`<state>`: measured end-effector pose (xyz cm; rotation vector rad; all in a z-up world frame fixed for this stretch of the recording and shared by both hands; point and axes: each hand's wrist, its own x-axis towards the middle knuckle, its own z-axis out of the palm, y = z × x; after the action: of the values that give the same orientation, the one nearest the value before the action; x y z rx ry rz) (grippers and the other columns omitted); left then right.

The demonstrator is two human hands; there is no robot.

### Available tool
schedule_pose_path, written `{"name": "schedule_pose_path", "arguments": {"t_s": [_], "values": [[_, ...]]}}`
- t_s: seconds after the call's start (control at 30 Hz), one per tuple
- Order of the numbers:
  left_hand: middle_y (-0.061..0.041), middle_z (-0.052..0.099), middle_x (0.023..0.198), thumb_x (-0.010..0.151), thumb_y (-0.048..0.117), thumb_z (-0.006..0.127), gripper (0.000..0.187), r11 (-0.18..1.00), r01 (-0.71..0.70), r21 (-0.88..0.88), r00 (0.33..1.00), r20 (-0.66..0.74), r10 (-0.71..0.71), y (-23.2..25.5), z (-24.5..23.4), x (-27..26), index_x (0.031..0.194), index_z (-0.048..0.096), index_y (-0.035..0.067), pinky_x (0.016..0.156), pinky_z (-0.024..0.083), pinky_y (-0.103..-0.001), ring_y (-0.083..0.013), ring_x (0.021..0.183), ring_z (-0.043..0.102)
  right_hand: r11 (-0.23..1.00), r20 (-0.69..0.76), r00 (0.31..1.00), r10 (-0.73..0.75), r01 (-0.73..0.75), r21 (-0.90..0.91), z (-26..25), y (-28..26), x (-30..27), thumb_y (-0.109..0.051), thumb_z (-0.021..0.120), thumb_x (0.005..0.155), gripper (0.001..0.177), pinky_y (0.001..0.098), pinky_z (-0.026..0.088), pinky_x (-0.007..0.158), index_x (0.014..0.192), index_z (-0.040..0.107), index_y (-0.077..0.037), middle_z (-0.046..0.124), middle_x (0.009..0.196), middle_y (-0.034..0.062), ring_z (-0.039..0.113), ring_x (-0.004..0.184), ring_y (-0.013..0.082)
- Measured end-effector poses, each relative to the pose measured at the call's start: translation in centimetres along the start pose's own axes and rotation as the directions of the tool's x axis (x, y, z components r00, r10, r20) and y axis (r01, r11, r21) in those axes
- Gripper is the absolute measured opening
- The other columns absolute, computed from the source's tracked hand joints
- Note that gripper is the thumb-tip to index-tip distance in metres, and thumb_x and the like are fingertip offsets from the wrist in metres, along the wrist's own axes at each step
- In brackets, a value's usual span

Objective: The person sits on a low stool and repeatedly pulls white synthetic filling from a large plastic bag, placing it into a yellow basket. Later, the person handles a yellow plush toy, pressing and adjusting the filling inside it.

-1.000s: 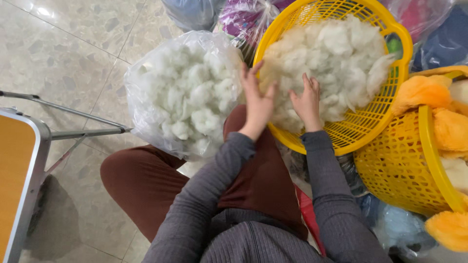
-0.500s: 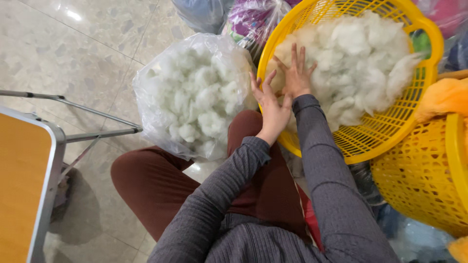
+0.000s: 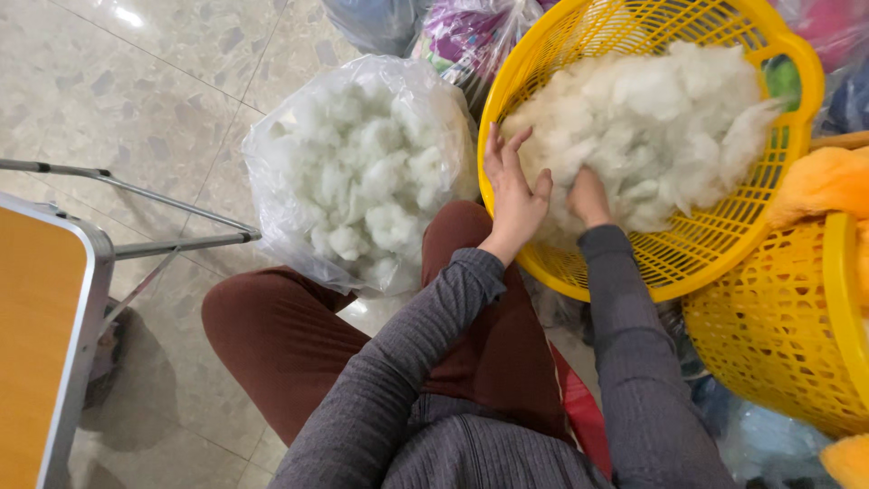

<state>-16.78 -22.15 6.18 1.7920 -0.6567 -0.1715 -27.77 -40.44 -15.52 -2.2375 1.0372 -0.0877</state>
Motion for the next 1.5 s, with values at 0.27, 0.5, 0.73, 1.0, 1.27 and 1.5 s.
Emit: {"name": "schedule_pose_path", "arguments": {"t_s": [0.27,0.5,0.73,1.0,1.27,1.5], "values": [[-0.032,0.017,0.163,0.074,0.037,0.090,0.110,0.981,-0.105,-0.165,0.897,0.410,0.165,0.9,-0.4,-0.8,0.159,0.024,0.018,0.121,0.027,-0.056,-0.0525,0.151,0.022,0.899,-0.200,0.967,-0.159,0.226,0.375,-8.1,-0.9,-10.0,0.000,0.072,0.085,0.042,0.0394,0.053,0.097,0.125,0.063,0.002,0.072,0.121,0.0156,0.068,0.112,0.0245],[-0.027,0.020,0.167,0.076,0.043,0.087,0.102,0.889,-0.427,-0.163,0.646,0.633,0.427,2.4,-1.6,-2.4,0.158,0.027,0.042,0.118,0.038,-0.056,-0.0511,0.146,0.038,0.842,-0.364,0.931,0.021,0.180,0.509,-10.7,-1.6,-16.2,-0.004,0.074,0.087,0.044,0.0344,0.053,0.099,0.129,0.061,0.002,0.068,0.126,0.0085,0.064,0.115,0.0184],[-0.018,0.023,0.169,0.082,0.040,0.080,0.095,0.903,-0.391,-0.180,0.552,0.739,0.386,3.4,-2.0,-3.1,0.160,0.026,0.037,0.112,0.048,-0.050,-0.0436,0.142,0.046,0.825,-0.457,0.889,0.042,0.227,0.518,-12.6,-7.1,-17.6,-0.014,0.080,0.090,0.045,0.0338,0.054,0.102,0.129,0.063,0.000,0.070,0.126,0.0058,0.067,0.115,0.0154],[-0.010,0.030,0.170,0.080,0.023,0.081,0.092,0.878,-0.355,-0.321,0.784,0.410,0.467,6.4,-8.3,-1.8,0.160,0.036,0.029,0.123,0.046,-0.046,-0.0379,0.152,0.043,0.849,-0.467,0.821,-0.328,0.473,0.235,-19.1,-19.6,-16.6,-0.013,0.079,0.098,0.034,0.0360,0.054,0.099,0.123,0.062,0.001,0.071,0.117,0.0132,0.070,0.110,0.0241],[-0.011,0.040,0.167,0.078,0.012,0.080,0.087,0.863,-0.493,-0.109,0.869,-0.013,0.494,5.2,-19.1,-0.1,0.155,0.044,0.030,0.121,0.047,-0.044,-0.0334,0.148,0.049,0.723,-0.408,0.760,-0.506,0.631,0.280,-11.7,-31.1,-12.7,-0.015,0.074,0.092,0.046,0.0406,0.047,0.111,0.133,0.059,0.000,0.062,0.133,0.0196,0.059,0.126,0.0326],[-0.012,0.044,0.165,0.084,0.008,0.070,0.089,0.955,-0.259,0.147,0.958,-0.087,0.273,-2.1,-25.7,0.3,0.163,0.032,0.024,0.125,0.044,-0.046,-0.0357,0.149,0.048,0.777,-0.149,0.817,-0.556,0.575,0.255,3.7,-34.3,-6.4,-0.016,0.070,0.087,0.058,0.0447,0.041,0.122,0.141,0.056,0.000,0.053,0.147,0.0252,0.049,0.141,0.0401]]}}
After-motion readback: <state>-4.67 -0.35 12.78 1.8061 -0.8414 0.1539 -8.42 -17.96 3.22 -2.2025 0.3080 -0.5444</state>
